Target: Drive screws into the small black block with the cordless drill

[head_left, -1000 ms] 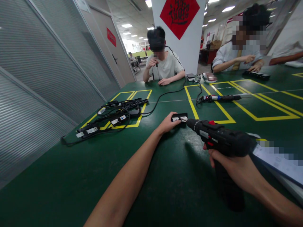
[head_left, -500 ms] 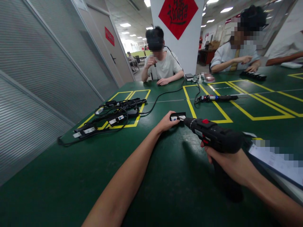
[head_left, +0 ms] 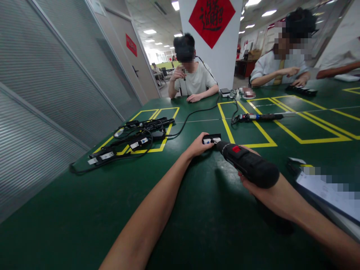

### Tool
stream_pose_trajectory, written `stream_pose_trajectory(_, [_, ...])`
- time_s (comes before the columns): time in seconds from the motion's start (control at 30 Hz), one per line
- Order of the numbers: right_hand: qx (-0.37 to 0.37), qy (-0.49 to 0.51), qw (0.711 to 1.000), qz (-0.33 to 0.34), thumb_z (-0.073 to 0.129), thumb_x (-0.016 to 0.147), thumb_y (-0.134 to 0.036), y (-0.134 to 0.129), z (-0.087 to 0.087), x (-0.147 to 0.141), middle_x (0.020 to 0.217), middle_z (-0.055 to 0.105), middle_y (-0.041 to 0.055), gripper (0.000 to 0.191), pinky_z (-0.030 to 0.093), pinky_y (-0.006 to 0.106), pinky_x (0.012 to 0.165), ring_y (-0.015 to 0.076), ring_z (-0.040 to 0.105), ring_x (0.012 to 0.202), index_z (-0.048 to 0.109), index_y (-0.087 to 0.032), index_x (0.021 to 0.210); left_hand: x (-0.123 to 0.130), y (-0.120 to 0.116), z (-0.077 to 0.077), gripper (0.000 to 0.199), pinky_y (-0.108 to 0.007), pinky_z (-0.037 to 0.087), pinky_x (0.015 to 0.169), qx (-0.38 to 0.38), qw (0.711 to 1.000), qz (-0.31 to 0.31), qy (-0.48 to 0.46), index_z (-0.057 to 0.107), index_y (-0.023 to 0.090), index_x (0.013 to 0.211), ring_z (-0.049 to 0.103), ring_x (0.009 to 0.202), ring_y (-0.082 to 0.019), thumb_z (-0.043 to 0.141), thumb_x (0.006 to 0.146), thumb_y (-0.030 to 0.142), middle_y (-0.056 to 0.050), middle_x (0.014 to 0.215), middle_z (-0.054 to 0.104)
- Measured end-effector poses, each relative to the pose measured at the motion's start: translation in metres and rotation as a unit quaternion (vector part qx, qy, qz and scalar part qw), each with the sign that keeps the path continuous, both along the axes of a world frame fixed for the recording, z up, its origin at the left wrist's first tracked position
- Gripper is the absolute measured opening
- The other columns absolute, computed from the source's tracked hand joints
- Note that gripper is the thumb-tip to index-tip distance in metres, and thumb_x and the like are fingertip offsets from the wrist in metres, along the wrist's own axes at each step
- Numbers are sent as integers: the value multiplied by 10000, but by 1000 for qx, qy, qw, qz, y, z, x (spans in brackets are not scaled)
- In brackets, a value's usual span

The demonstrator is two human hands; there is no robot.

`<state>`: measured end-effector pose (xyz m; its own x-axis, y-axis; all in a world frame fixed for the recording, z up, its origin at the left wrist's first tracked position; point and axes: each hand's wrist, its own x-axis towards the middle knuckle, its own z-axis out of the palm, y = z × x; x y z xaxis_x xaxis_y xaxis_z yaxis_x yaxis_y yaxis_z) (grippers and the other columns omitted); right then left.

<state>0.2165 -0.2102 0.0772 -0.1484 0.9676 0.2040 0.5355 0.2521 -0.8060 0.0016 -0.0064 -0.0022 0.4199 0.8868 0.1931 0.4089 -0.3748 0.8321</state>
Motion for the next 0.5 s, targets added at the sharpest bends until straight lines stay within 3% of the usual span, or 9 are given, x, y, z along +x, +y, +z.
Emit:
stream_pose_trajectory(0.07, [2, -2, 1000, -3, 608, 791, -244, 0, -1, 0, 1461, 422, -21, 716, 250, 480, 1132, 242, 382, 1336, 314, -367, 1432, 0, -1, 2, 467, -247, 461, 706, 0, 1000, -1, 1, 491, 158, 1125, 551, 761, -127, 638, 724, 346, -33, 950, 590])
stream_pose_trajectory(0.13, [-9, 0, 1000, -20, 614, 788, -263, 0, 0, 1, 1393, 504, 13, 654, 340, 483, 1078, 264, 474, 1261, 387, -341, 1396, 0, -2, 3, 469, -247, 461, 702, 0, 1000, 1, 3, 491, 155, 1122, 552, 763, -129, 641, 721, 346, -36, 953, 590])
stream_pose_trajectory(0.23, [-87, 1, 995, -46, 593, 812, -356, 1, 1, 5, 966, 707, 61, 324, 530, 416, 771, 253, 669, 846, 631, -250, 1116, 0, -2, 2, 480, -247, 459, 688, 2, 1000, 0, 5, 489, 156, 1129, 549, 756, -131, 644, 721, 357, -34, 942, 588])
stream_pose_trajectory(0.3, [-146, 2, 988, -52, 562, 832, -409, 2, 2, 8, 657, 655, 23, 218, 505, 345, 577, 193, 622, 591, 668, -220, 805, -1, -1, 1, 482, -247, 455, 682, 7, 1000, -1, 2, 489, 159, 1132, 546, 753, -130, 641, 724, 365, -28, 930, 584])
stream_pose_trajectory(0.37, [-178, 6, 982, -56, 546, 839, -443, 3, 1, 9, 534, 570, -6, 320, 443, 300, 491, 152, 550, 500, 604, -214, 622, -1, 0, 0, 485, -244, 451, 678, 9, 1000, -3, 1, 487, 160, 1136, 544, 752, -128, 641, 726, 367, -25, 925, 580])
stream_pose_trajectory(0.5, [-195, 10, 979, -61, 551, 835, -460, 2, 0, 8, 525, 545, -18, 349, 390, 280, 468, 131, 509, 485, 576, -209, 594, -1, 0, 1, 496, -242, 448, 673, 6, 1000, -3, 7, 481, 158, 1146, 544, 748, -125, 641, 726, 368, -24, 924, 579])
